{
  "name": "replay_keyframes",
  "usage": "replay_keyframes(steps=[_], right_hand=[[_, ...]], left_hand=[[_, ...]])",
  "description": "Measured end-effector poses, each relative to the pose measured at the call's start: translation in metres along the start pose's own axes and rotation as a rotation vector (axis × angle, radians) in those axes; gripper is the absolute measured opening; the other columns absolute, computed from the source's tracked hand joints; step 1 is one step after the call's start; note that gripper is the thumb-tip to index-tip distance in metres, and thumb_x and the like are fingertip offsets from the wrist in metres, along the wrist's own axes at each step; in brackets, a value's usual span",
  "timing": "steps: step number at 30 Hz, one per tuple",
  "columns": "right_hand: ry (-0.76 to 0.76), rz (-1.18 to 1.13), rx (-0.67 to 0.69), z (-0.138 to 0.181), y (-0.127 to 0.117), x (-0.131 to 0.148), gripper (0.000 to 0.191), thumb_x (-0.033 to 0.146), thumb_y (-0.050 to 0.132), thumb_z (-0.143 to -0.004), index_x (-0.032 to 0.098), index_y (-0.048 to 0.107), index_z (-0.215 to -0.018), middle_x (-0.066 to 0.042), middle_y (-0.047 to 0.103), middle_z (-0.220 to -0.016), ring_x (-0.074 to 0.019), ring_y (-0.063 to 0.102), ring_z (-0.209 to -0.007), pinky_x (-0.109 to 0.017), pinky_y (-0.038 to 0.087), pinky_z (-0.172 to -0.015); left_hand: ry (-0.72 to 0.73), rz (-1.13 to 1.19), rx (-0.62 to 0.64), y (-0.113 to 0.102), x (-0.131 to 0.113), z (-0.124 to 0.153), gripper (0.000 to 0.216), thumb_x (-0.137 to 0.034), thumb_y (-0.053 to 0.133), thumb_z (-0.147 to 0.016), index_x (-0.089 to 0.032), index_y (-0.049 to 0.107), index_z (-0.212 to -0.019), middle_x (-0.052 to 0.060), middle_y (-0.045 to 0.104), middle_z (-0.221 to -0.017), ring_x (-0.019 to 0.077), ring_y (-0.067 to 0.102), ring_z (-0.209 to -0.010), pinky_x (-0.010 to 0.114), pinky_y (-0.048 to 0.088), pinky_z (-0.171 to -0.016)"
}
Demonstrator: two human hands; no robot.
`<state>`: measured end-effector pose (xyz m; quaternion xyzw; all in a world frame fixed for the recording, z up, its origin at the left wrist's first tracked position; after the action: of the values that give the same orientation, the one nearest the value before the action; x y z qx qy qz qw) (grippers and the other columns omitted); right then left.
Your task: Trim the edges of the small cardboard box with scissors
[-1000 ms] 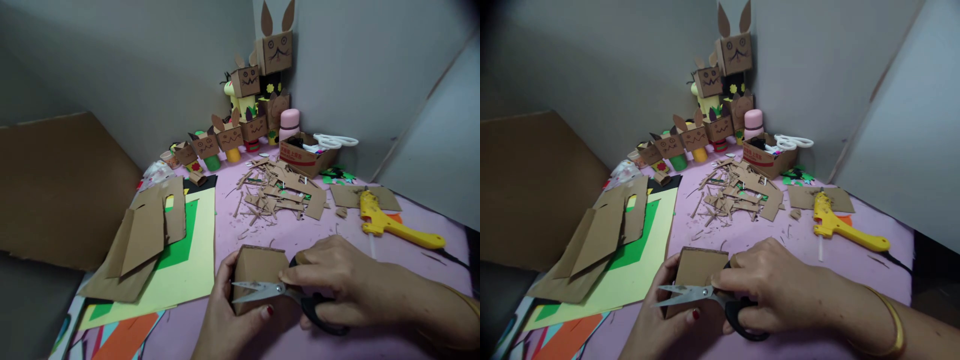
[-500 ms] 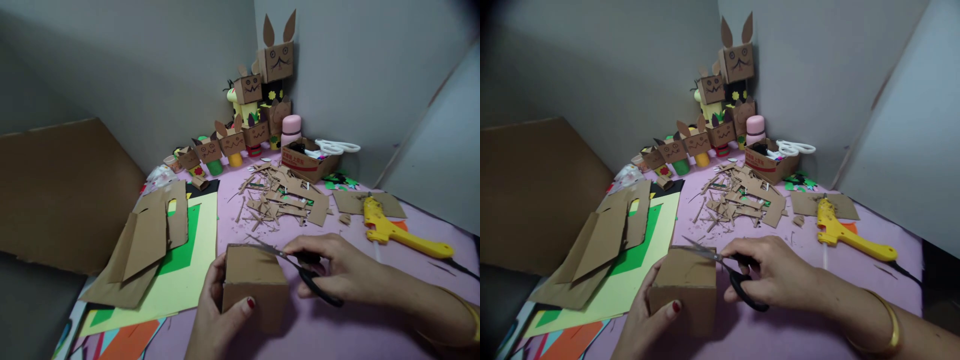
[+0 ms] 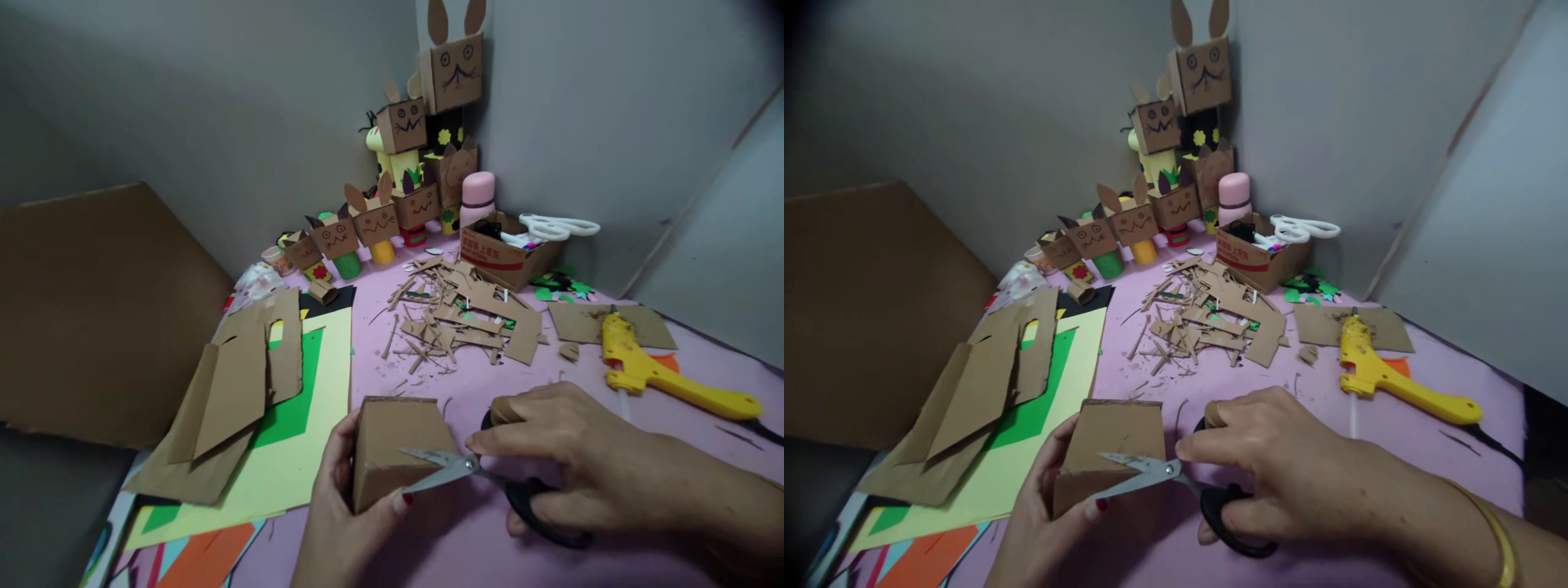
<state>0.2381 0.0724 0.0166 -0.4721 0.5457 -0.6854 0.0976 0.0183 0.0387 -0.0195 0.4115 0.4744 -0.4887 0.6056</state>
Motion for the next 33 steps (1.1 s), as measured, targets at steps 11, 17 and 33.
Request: replay_keyframes(steps=[11,17,33], right_hand=[[-0.103,0.04,-0.064,0.002,0.006,0.003,0.022,0.033,0.065,-0.081,0.027,0.067,-0.101,0.001,0.06,-0.074,-0.0145,0.052,-0.065,-0.026,0.028,-0.056],[-0.189,0.059,-0.157,0.004,0.006,0.001,0.023,0.031,0.065,-0.081,0.024,0.068,-0.102,0.0,0.063,-0.071,-0.0144,0.053,-0.061,-0.028,0.027,-0.054],[-0.204,0.09,-0.169,0.006,0.007,0.009,0.023,0.027,0.065,-0.077,0.023,0.067,-0.1,0.0,0.065,-0.072,-0.0144,0.053,-0.061,-0.027,0.028,-0.053]], left_hand=[[-0.034,-0.049,0.024,0.004,0.011,0.004,0.094,-0.039,0.087,-0.046,-0.02,0.044,-0.127,0.013,0.069,-0.114,0.0356,0.065,-0.103,0.037,0.053,-0.081],[-0.07,-0.012,0.077,0.006,0.012,0.004,0.099,-0.046,0.087,-0.046,-0.02,0.042,-0.13,0.014,0.07,-0.113,0.0363,0.066,-0.101,0.037,0.055,-0.075],[-0.092,0.016,0.099,0.014,0.013,0.01,0.098,-0.043,0.088,-0.044,-0.02,0.042,-0.127,0.013,0.071,-0.11,0.0334,0.067,-0.098,0.036,0.053,-0.08]])
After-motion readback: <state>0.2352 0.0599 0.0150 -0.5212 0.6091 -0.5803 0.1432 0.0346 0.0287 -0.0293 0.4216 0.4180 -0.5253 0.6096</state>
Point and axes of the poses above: each hand's wrist, its own z-axis away from the middle knuckle, its own y-axis out of the palm, x = y × z, the point moved 4 cm from there along -z, towards the middle knuckle
